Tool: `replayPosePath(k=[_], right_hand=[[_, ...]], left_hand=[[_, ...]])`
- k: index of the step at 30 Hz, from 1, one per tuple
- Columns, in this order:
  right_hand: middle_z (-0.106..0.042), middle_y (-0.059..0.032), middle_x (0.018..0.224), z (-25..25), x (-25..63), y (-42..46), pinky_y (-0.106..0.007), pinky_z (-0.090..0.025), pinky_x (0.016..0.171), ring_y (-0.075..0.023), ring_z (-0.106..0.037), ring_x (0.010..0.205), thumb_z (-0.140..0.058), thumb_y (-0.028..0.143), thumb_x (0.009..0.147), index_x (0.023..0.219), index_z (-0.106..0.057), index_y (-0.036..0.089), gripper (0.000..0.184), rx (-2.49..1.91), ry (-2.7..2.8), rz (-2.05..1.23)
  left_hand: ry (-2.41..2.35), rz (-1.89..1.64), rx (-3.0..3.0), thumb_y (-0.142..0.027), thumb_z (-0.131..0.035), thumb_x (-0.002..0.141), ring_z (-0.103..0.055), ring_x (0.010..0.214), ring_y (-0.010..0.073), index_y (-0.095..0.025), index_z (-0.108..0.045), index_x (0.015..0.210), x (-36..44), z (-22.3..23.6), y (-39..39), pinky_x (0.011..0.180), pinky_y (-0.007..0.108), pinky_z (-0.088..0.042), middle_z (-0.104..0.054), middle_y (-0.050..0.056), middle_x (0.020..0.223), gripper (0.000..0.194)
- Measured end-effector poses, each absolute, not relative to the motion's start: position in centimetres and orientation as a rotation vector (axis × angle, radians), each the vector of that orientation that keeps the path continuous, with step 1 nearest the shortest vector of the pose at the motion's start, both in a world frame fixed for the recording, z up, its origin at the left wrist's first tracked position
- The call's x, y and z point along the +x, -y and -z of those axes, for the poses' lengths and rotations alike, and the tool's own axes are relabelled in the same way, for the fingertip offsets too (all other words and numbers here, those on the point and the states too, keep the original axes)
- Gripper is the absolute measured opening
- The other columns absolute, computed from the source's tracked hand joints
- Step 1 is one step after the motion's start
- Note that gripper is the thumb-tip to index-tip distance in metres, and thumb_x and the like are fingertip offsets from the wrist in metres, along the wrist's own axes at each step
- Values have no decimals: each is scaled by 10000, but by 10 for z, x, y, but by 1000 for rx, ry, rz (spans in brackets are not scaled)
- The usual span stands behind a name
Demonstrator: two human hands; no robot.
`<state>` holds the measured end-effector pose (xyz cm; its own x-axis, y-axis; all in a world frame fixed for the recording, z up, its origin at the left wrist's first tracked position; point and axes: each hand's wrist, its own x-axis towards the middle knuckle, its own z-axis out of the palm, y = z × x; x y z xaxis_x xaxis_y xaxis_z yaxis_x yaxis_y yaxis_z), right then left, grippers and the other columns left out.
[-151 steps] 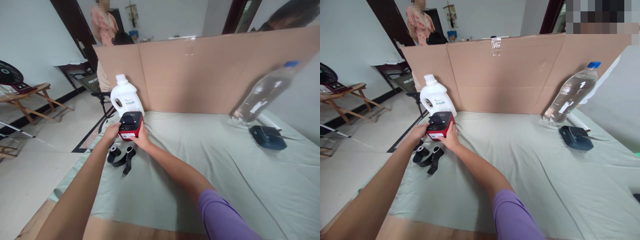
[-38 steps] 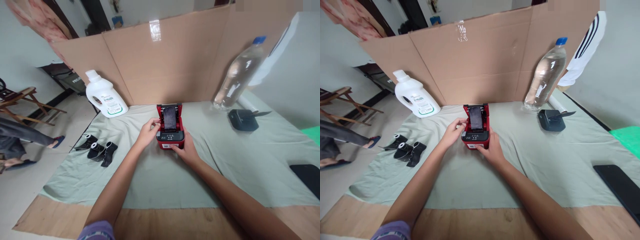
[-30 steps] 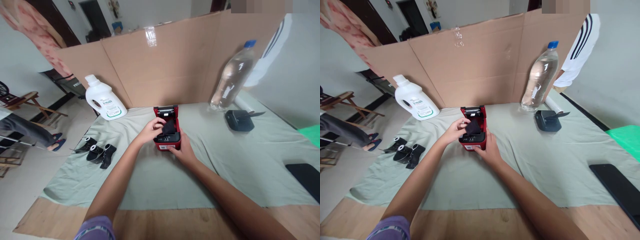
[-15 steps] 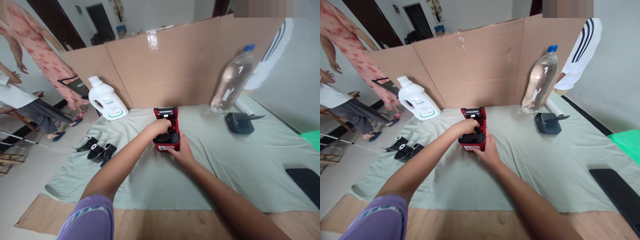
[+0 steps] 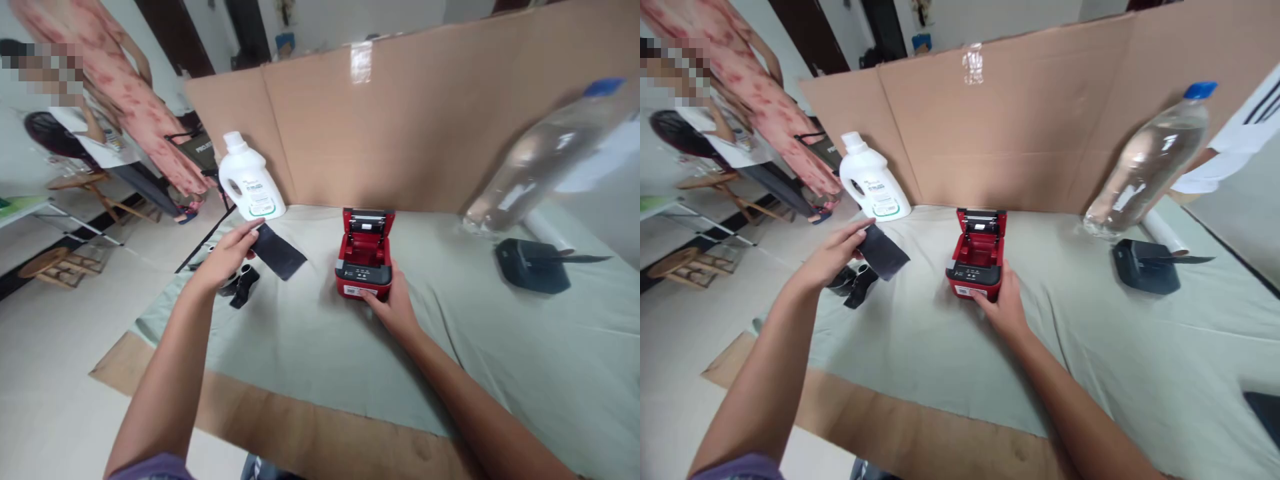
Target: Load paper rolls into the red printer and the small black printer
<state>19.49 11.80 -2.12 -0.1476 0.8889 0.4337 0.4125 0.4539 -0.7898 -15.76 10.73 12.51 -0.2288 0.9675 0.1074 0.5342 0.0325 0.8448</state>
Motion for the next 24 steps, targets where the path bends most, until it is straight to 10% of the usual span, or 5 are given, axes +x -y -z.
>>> replayPosePath(k=[9,24], right_hand=[[-547,-164,1397,23,193,-124,-579,-430,1085,-370,-539,1266,-790,450,776,1544,-364,209,911,-1151,1708,-628],[-545,-150,1429,16,188,-124,-577,-455,1076,-379,-559,1269,-774,520,766,1522,-408,255,880,-1185,1719,-608]], left_hand=[[-2553,-999,1327,-446,-559,940,-443,673,122,-191,-577,845,-288,-105,-46,627,227,-333,-490,-45,674,273],[-2754,-276,1666,-477,-478,962,-593,1145,345,-215,-676,1261,-337,-19,-41,823,375,-440,-689,146,1220,444]])
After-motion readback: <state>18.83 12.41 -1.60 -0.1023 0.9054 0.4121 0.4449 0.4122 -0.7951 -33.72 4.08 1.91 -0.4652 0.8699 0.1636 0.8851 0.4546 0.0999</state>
